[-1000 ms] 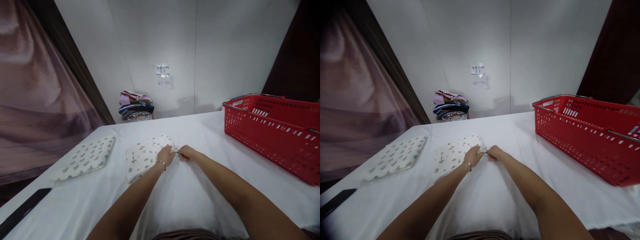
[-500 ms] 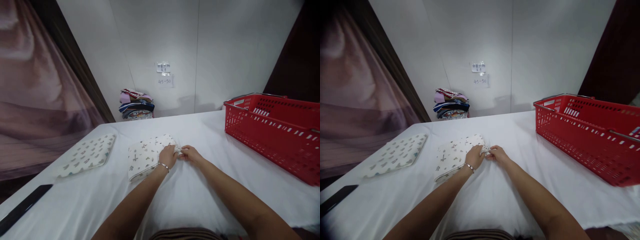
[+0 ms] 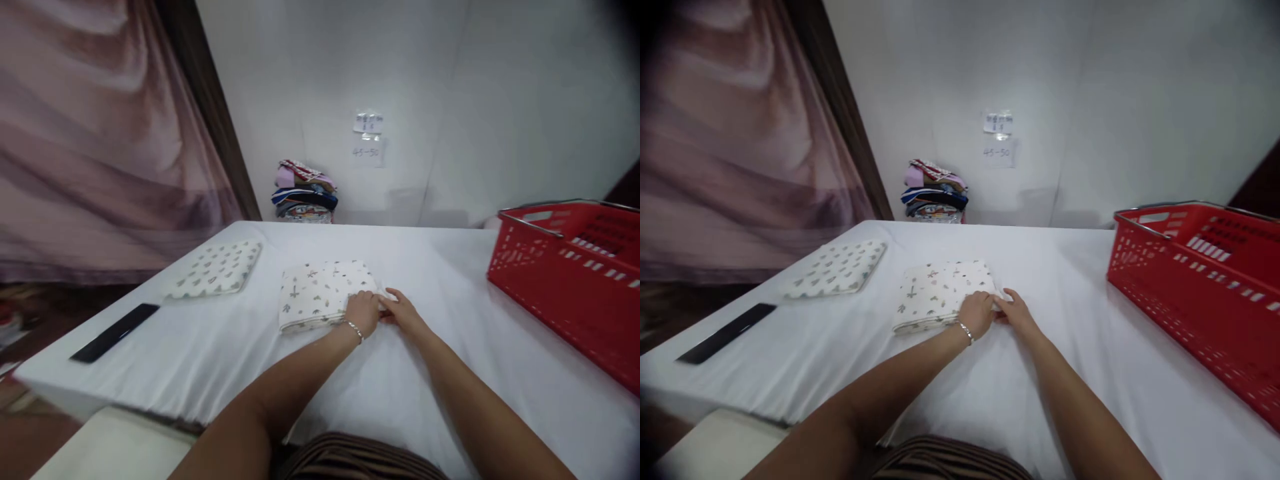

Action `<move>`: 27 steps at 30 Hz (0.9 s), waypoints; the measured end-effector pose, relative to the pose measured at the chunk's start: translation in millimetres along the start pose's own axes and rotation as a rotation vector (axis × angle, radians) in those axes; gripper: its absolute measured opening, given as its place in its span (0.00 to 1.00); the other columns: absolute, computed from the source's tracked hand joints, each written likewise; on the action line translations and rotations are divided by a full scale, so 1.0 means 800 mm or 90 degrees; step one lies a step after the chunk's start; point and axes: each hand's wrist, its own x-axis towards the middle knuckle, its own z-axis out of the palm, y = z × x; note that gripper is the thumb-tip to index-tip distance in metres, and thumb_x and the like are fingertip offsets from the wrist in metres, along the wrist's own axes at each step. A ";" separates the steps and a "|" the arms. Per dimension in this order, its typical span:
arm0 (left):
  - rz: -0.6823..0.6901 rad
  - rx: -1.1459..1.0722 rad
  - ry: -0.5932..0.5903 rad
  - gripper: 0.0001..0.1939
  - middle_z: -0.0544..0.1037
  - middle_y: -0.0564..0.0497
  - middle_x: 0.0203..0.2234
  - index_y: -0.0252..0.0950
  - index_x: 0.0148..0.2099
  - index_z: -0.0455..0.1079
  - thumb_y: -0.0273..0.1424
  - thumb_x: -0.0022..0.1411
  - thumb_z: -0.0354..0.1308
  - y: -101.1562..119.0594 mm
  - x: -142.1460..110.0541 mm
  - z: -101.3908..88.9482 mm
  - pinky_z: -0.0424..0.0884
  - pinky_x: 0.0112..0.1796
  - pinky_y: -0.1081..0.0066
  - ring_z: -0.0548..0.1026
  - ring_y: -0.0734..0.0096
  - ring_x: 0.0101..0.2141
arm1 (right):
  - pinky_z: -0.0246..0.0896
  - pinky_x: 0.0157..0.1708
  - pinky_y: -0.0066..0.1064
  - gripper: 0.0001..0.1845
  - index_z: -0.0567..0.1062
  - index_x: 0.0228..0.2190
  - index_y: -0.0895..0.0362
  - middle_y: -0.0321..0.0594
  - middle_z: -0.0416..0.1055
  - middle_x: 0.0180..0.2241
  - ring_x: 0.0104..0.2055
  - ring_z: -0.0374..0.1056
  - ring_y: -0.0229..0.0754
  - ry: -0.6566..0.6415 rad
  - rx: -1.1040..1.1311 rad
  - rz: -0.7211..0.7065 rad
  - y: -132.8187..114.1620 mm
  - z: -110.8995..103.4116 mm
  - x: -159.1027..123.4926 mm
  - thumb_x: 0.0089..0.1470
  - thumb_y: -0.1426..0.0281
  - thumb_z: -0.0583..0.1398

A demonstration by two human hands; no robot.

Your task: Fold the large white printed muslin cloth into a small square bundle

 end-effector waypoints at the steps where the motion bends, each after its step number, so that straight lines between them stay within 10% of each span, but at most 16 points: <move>1: -0.002 -0.004 0.003 0.13 0.70 0.44 0.41 0.36 0.47 0.63 0.30 0.58 0.50 0.002 -0.003 0.001 0.63 0.43 0.60 0.66 0.58 0.44 | 0.66 0.23 0.27 0.29 0.57 0.50 0.55 0.36 0.70 0.25 0.23 0.68 0.38 0.007 -0.016 0.005 0.001 0.000 0.001 0.48 0.65 0.60; 11: 0.000 -0.052 0.075 0.18 0.69 0.50 0.48 0.40 0.50 0.63 0.33 0.56 0.53 -0.059 -0.093 -0.040 0.55 0.52 0.66 0.63 0.66 0.50 | 0.70 0.26 0.31 0.27 0.61 0.48 0.56 0.44 0.72 0.33 0.28 0.71 0.42 0.020 -0.037 0.041 0.009 -0.008 0.010 0.46 0.70 0.59; 19: -0.403 -0.118 0.194 0.14 0.74 0.48 0.33 0.36 0.37 0.69 0.39 0.59 0.48 -0.175 -0.203 -0.072 0.65 0.36 0.69 0.70 0.68 0.33 | 0.71 0.26 0.30 0.23 0.64 0.46 0.57 0.44 0.73 0.32 0.28 0.71 0.41 0.028 -0.031 0.037 0.007 -0.005 0.005 0.47 0.70 0.59; 27: -0.530 -0.235 0.097 0.26 0.67 0.55 0.16 0.36 0.21 0.63 0.53 0.54 0.44 -0.171 -0.180 -0.062 0.54 0.24 0.73 0.65 0.73 0.22 | 0.70 0.24 0.30 0.25 0.64 0.46 0.58 0.43 0.73 0.30 0.26 0.72 0.41 0.037 -0.034 0.012 0.010 -0.006 0.006 0.44 0.71 0.62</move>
